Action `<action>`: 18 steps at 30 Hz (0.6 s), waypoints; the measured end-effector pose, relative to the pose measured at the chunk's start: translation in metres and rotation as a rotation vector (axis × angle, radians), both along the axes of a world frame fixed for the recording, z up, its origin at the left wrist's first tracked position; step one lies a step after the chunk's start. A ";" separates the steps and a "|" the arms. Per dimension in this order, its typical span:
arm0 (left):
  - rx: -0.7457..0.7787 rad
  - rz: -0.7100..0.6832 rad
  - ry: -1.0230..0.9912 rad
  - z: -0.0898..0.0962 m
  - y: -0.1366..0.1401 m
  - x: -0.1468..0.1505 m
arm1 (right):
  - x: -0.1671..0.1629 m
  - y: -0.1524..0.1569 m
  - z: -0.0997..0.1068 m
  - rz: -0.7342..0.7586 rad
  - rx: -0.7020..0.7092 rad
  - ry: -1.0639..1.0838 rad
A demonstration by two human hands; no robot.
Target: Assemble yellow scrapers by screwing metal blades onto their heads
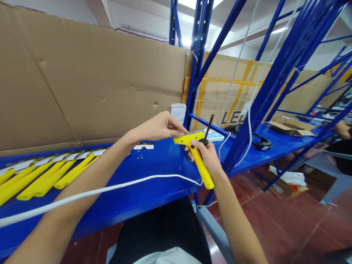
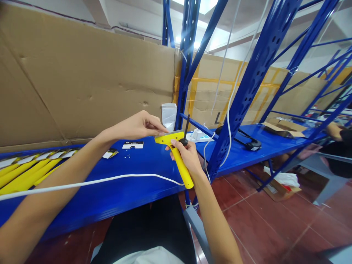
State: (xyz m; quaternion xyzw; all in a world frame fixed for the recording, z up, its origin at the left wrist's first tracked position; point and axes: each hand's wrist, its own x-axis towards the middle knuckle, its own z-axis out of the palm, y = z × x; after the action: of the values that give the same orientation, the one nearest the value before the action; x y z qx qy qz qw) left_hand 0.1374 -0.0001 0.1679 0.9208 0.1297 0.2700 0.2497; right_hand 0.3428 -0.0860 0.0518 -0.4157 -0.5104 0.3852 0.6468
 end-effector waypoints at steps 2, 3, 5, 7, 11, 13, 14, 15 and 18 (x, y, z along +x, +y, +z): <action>0.004 0.000 0.003 0.000 0.000 -0.001 | 0.001 0.000 0.000 -0.006 -0.003 0.000; 0.005 -0.002 0.008 0.001 0.000 -0.001 | 0.001 0.000 0.000 -0.008 -0.003 0.003; 0.004 -0.007 0.017 0.001 0.000 -0.002 | 0.001 0.001 0.000 -0.009 0.003 0.011; 0.000 -0.012 0.029 0.002 0.001 -0.004 | 0.000 0.001 0.000 -0.005 0.011 0.015; -0.002 -0.020 0.052 0.002 0.001 -0.006 | 0.000 -0.001 0.000 0.006 0.011 0.009; 0.001 -0.026 0.049 0.003 0.000 -0.006 | 0.001 -0.001 0.000 0.006 0.007 -0.012; 0.002 -0.030 0.045 0.003 -0.001 -0.005 | 0.001 -0.002 0.001 0.003 0.007 -0.020; 0.001 -0.031 0.041 0.004 -0.003 -0.005 | 0.001 -0.002 0.001 0.001 0.009 -0.023; -0.013 -0.009 0.015 0.005 -0.005 -0.006 | 0.001 -0.004 0.003 -0.001 0.029 -0.004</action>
State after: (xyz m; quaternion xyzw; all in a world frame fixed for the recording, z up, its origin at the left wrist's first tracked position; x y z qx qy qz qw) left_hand 0.1316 -0.0054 0.1729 0.9217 0.1295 0.2610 0.2561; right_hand 0.3440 -0.0897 0.0546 -0.4073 -0.5171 0.3767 0.6518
